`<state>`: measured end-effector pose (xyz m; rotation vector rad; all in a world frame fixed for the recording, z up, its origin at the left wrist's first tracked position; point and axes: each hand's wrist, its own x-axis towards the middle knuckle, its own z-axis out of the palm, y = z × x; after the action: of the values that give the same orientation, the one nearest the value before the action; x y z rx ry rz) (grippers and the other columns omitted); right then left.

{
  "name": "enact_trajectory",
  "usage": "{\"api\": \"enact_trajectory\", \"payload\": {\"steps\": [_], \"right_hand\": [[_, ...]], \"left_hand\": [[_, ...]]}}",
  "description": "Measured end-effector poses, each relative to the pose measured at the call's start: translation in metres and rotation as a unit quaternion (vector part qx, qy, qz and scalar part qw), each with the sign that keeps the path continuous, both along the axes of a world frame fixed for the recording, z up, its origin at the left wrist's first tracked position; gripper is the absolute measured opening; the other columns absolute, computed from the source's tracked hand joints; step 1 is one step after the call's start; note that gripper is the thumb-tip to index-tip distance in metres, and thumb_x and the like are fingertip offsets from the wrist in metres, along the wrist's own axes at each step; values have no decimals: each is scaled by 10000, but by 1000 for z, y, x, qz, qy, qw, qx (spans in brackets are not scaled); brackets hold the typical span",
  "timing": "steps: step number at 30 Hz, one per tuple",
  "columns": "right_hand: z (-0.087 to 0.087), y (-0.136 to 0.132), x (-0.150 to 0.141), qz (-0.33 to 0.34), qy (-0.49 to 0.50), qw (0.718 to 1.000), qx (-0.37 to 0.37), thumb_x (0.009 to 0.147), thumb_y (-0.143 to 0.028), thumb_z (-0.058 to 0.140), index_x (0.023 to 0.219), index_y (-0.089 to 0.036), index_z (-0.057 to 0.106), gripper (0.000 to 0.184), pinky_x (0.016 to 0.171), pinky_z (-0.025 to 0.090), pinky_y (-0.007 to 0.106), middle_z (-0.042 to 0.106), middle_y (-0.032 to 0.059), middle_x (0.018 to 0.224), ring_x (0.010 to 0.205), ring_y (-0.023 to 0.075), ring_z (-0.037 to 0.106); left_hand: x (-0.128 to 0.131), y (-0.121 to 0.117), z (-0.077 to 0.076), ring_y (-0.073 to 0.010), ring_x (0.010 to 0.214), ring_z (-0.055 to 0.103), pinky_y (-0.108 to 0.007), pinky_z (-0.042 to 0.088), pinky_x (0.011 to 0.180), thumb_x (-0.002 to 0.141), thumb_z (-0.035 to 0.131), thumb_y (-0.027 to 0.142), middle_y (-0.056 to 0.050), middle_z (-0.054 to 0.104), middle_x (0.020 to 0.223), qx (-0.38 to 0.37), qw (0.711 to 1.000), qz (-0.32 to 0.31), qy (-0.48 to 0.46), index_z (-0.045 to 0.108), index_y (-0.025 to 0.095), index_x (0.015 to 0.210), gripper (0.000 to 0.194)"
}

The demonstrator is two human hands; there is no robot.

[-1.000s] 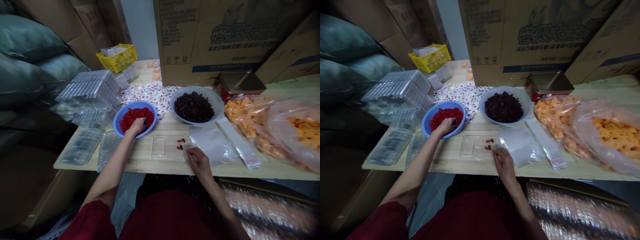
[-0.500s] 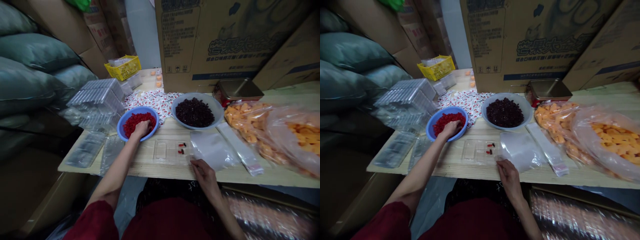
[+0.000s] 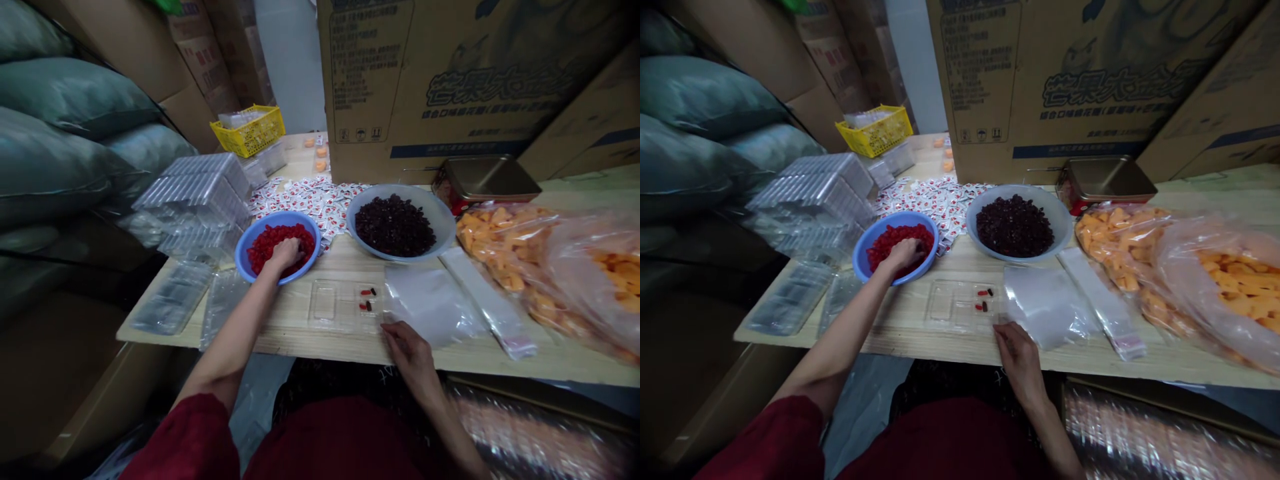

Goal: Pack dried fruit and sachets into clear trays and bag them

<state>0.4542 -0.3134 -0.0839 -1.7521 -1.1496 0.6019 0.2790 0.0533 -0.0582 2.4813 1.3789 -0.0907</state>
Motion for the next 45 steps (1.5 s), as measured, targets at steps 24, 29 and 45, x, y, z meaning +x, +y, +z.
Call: {"api": "enact_trajectory", "payload": {"steps": [24, 29, 45], "right_hand": [[-6, 26, -11, -56, 93, 991, 73, 912, -383, 604, 927, -225, 701, 186, 734, 525, 352, 668, 54, 880, 792, 206, 615], [-22, 25, -11, -44, -88, 994, 44, 938, -288, 533, 967, -232, 729, 205, 842, 509, 431, 604, 85, 940, 919, 252, 575], [66, 44, 133, -217, -230, 936, 155, 931, -281, 568, 985, -198, 704, 168, 863, 488, 404, 687, 78, 952, 935, 228, 623]], "left_hand": [[39, -233, -2, -166, 777, 596, -284, 451, 709, 927, 580, 278, -25, 663, 839, -171, 903, -111, -379, 633, 210, 887, 95], [36, -232, -32, -225, 900, 590, -375, 463, 826, 929, 573, 230, -58, 667, 886, -73, 928, -128, -342, 632, 225, 878, 78], [-3, -208, -9, -203, 999, 615, -345, 486, 894, 956, 519, 208, -65, 649, 1024, 48, 902, -42, -428, 622, 203, 1056, 144]]}}
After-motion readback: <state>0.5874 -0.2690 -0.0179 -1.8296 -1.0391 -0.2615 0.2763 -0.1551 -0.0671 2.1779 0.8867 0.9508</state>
